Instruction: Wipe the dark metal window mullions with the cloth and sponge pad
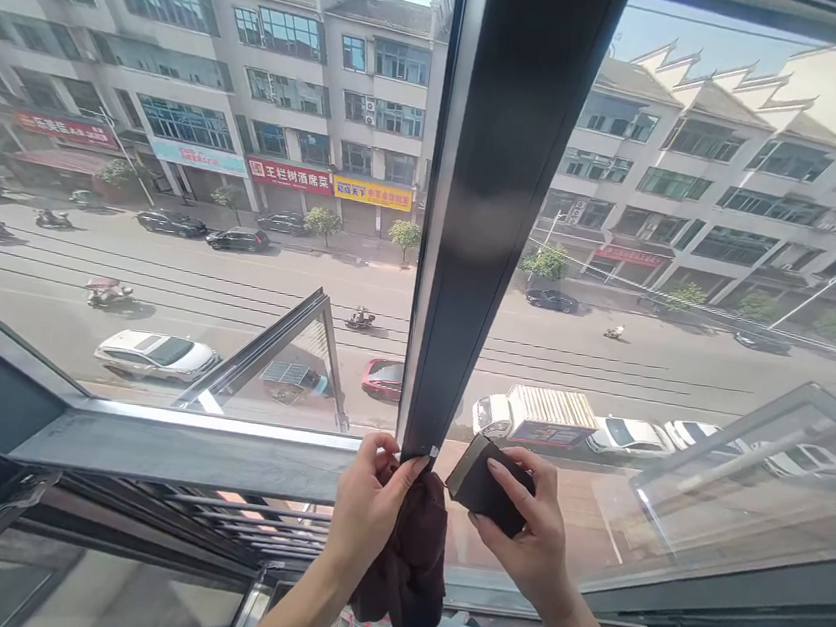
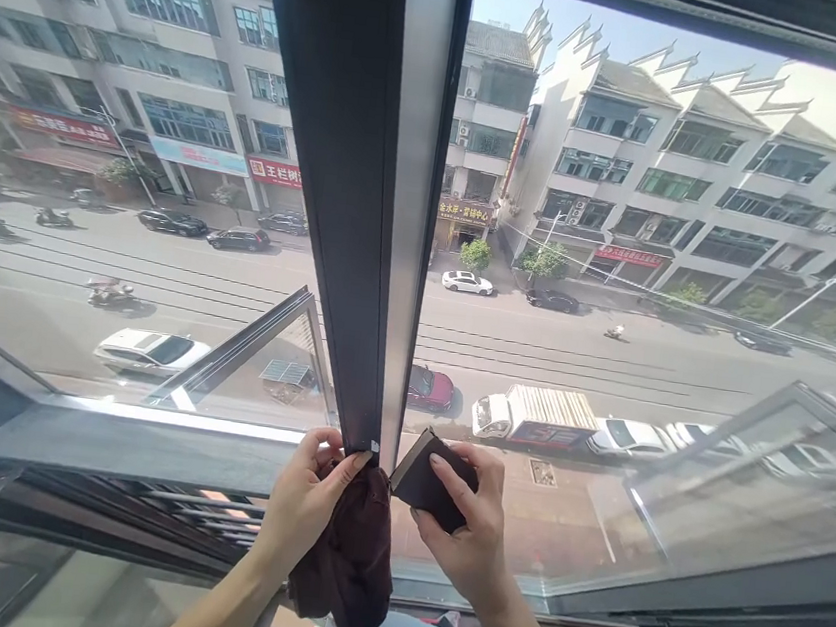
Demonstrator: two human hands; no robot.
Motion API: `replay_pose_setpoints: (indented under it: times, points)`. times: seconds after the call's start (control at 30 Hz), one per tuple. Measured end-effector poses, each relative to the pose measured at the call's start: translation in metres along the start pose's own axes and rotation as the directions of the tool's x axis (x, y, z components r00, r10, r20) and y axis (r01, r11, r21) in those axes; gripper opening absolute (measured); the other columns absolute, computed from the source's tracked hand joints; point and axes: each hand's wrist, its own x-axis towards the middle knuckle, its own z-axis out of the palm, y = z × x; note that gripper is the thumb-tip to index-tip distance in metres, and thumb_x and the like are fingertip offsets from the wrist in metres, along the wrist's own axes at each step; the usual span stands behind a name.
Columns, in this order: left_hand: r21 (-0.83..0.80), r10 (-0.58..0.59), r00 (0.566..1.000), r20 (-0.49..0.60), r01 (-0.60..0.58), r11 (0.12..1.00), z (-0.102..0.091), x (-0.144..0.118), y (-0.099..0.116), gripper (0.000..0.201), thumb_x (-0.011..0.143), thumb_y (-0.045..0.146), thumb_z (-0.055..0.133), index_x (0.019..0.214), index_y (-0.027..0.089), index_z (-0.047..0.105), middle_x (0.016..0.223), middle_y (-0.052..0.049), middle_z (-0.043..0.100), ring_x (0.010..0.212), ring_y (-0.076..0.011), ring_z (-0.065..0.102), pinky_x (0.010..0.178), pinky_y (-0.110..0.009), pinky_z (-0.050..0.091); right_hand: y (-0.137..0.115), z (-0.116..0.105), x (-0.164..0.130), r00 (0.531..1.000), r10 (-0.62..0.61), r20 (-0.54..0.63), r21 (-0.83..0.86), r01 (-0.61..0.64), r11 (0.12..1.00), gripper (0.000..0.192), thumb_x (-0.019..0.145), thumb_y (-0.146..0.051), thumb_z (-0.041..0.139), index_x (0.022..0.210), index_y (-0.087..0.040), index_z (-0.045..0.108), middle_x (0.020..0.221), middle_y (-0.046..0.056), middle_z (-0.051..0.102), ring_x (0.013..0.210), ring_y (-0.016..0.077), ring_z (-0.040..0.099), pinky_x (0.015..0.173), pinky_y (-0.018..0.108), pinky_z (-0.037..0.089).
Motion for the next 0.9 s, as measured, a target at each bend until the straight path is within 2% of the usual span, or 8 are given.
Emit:
replay_pose_setpoints:
  times: [0.1, 0.27, 0.43, 0.57, 0.77, 0.83, 0.9]
  points:
    - [0.02, -0.012, 1.0, -0.008, 0.013, 1.0, 0.0, 0.0, 0.002, 0.037, 0.076, 0.052, 0.059, 0.084, 0.021, 0.041, 0.062, 0.004, 0.052, 0.054, -0.0103, 0.042, 0.048, -0.019, 0.031, -0.003, 0.001, 0.004, 1.0, -0.025, -0.011, -0.01, 0.025, 1.0, 0.055, 0.07, -0.016, 0.065, 0.121, -0.029, 0.052, 0.118, 0.009, 0.044, 0.106, 0.0256, 0.046, 0.084, 0.045, 0.047]
    - [0.066, 0.014, 1.0, -0.022, -0.013, 0.998, 0.0, -0.002, 0.015, 0.032, 0.078, 0.048, 0.057, 0.082, 0.02, 0.042, 0.061, 0.005, 0.052, 0.053, -0.0103, 0.042, 0.049, -0.02, 0.032, -0.02, 0.005, 0.02, 0.987, -0.15, -0.052, -0.017, 0.149, 0.989, 0.054, 0.067, -0.015, 0.066, 0.118, -0.031, 0.054, 0.117, 0.008, 0.045, 0.106, 0.0262, 0.046, 0.086, 0.048, 0.045]
    - [0.121, 0.035, 0.999, -0.004, -0.034, 0.992, -0.003, -0.001, 0.019, 0.029, 0.079, 0.046, 0.056, 0.077, 0.02, 0.043, 0.061, 0.006, 0.05, 0.052, -0.0102, 0.041, 0.049, -0.021, 0.031, -0.028, 0.008, 0.024, 0.985, -0.165, -0.052, -0.009, 0.165, 0.986, 0.055, 0.067, -0.014, 0.066, 0.118, -0.03, 0.053, 0.118, 0.008, 0.045, 0.107, 0.0262, 0.046, 0.086, 0.048, 0.044]
    - [0.155, 0.043, 0.996, 0.074, -0.054, 0.986, -0.009, 0.004, 0.014, 0.032, 0.079, 0.05, 0.054, 0.075, 0.02, 0.043, 0.06, 0.005, 0.049, 0.054, -0.0112, 0.039, 0.05, -0.023, 0.029, -0.02, 0.011, 0.013, 0.967, -0.251, -0.045, -0.125, 0.244, 0.962, 0.051, 0.067, -0.014, 0.067, 0.115, -0.03, 0.055, 0.12, 0.007, 0.045, 0.107, 0.0267, 0.043, 0.087, 0.049, 0.043]
    - [0.194, 0.025, 0.99, 0.137, -0.052, 0.98, -0.019, 0.007, 0.011, 0.033, 0.08, 0.052, 0.051, 0.079, 0.02, 0.045, 0.061, 0.004, 0.05, 0.057, -0.0127, 0.041, 0.054, -0.024, 0.028, -0.014, 0.013, 0.018, 0.888, -0.459, 0.013, -0.347, 0.435, 0.831, 0.046, 0.067, -0.009, 0.069, 0.106, -0.033, 0.061, 0.113, 0.001, 0.051, 0.097, 0.0222, 0.042, 0.085, 0.043, 0.043]
    - [0.216, 0.006, 0.989, 0.145, -0.037, 0.976, -0.023, 0.006, 0.014, 0.033, 0.08, 0.052, 0.051, 0.08, 0.02, 0.046, 0.058, 0.005, 0.048, 0.055, -0.0127, 0.04, 0.054, -0.024, 0.027, -0.018, 0.012, 0.026, 0.87, -0.493, 0.0, -0.393, 0.454, 0.8, 0.044, 0.067, -0.012, 0.071, 0.102, -0.036, 0.063, 0.108, -0.001, 0.054, 0.093, 0.0206, 0.041, 0.083, 0.04, 0.043]
    - [0.221, -0.011, 0.989, 0.147, -0.022, 0.975, -0.027, 0.004, 0.016, 0.033, 0.081, 0.053, 0.05, 0.081, 0.02, 0.047, 0.054, 0.006, 0.045, 0.053, -0.0123, 0.037, 0.053, -0.024, 0.026, -0.022, 0.011, 0.03, 0.871, -0.489, -0.037, -0.432, 0.427, 0.794, 0.043, 0.066, -0.015, 0.072, 0.101, -0.038, 0.063, 0.105, -0.001, 0.055, 0.092, 0.0204, 0.04, 0.082, 0.039, 0.043]
